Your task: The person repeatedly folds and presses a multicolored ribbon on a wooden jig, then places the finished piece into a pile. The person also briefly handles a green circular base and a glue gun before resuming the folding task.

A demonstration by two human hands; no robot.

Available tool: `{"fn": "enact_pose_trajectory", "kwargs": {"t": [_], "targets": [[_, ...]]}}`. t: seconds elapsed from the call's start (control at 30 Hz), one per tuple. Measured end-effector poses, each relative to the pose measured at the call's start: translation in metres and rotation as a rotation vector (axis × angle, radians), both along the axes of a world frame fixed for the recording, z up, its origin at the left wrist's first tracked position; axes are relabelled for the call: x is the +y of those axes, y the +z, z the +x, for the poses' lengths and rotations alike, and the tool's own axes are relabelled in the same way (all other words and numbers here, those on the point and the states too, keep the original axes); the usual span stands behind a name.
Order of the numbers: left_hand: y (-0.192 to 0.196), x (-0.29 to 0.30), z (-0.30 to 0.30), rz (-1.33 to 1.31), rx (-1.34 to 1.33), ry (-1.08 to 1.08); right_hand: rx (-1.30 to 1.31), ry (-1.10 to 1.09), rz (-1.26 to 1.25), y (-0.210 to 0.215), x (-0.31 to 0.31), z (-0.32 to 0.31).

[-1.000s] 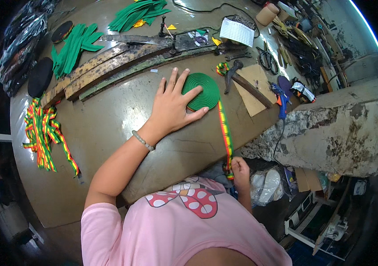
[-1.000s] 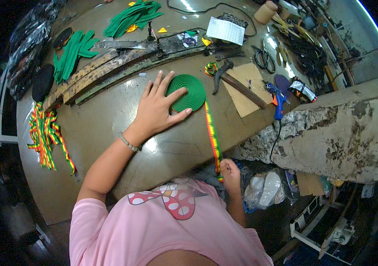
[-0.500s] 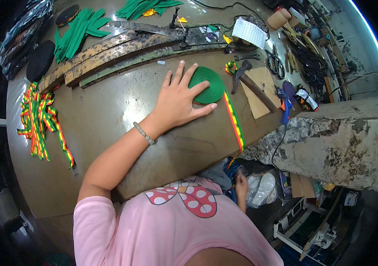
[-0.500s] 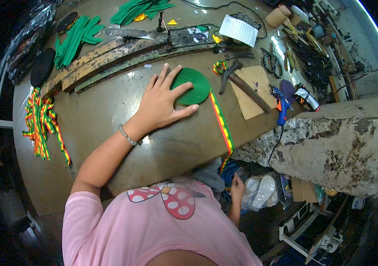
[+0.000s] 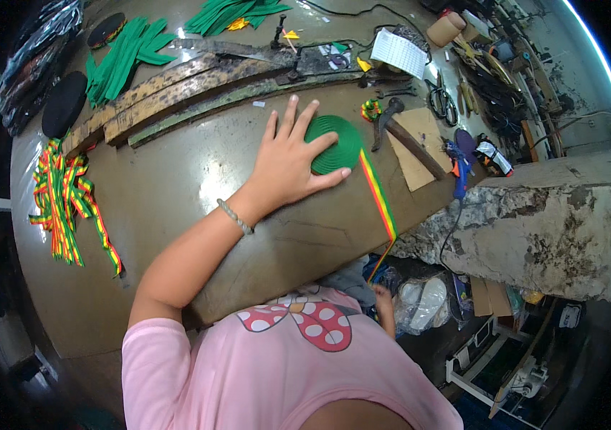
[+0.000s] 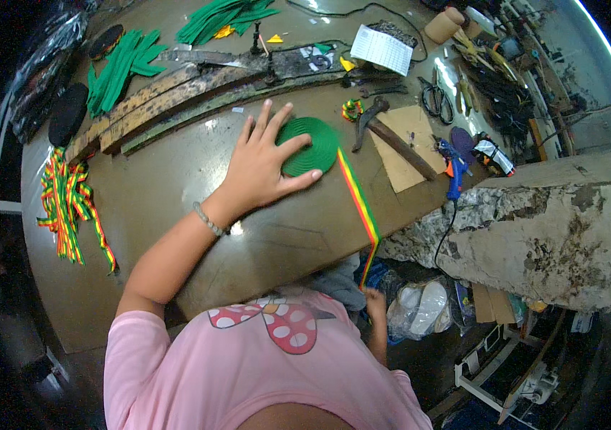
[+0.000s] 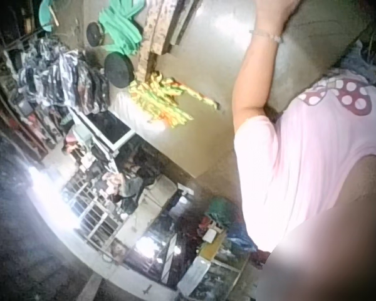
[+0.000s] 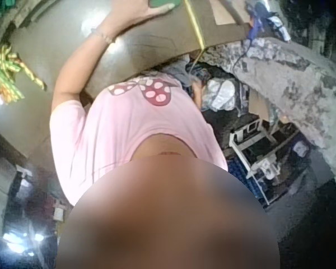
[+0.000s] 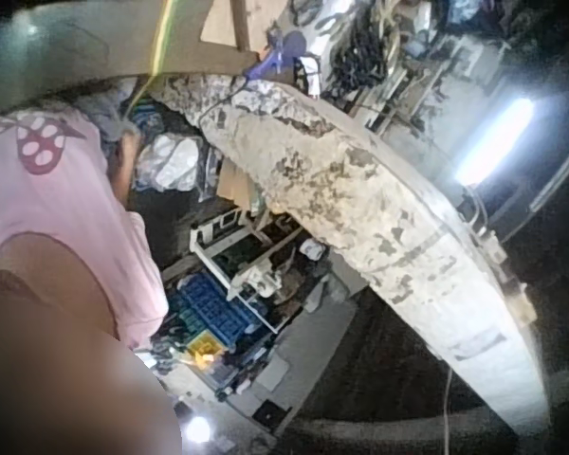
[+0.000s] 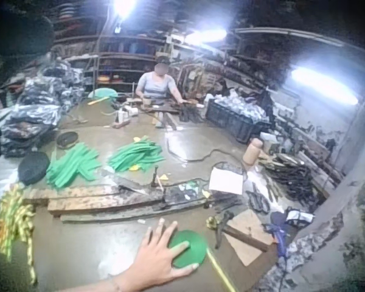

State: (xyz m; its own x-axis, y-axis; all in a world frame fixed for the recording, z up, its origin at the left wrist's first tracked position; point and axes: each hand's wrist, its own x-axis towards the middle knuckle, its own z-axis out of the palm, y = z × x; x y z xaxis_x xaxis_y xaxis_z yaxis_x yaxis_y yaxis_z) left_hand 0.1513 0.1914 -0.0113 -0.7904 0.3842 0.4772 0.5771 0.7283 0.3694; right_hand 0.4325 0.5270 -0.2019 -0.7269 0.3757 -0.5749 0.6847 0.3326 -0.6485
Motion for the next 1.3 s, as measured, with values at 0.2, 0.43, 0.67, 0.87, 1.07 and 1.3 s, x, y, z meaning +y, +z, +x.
{"fn": "enact_pose_trajectory", "kwargs": {"t": [0.2,0.43,0.67,0.87,1.07,1.3], "targets": [[0.001,0.001,-0.001,-0.033,-0.026,0.041,0.172,-0.056,0.045,0.06,-0.021,-0.057],[0.001,0.004,-0.001,-0.049,-0.019,0.055,0.404,0.005,-0.341,0.109,-0.069,-0.087],[-0.001,0.003,-0.002,-0.033,-0.016,0.059,0.077,0.062,0.456,-0.018,0.001,0.002],[-0.003,0.003,-0.004,-0.055,0.013,0.085,0.382,-0.097,0.097,0.049,-0.021,-0.067],[-0.002,0.004,-0.003,-0.041,0.022,0.083,0.542,-0.094,-0.121,0.104,-0.067,-0.097],[-0.006,0.004,-0.004,-0.019,0.058,0.093,-0.07,0.072,0.601,0.007,-0.012,-0.001]]}}
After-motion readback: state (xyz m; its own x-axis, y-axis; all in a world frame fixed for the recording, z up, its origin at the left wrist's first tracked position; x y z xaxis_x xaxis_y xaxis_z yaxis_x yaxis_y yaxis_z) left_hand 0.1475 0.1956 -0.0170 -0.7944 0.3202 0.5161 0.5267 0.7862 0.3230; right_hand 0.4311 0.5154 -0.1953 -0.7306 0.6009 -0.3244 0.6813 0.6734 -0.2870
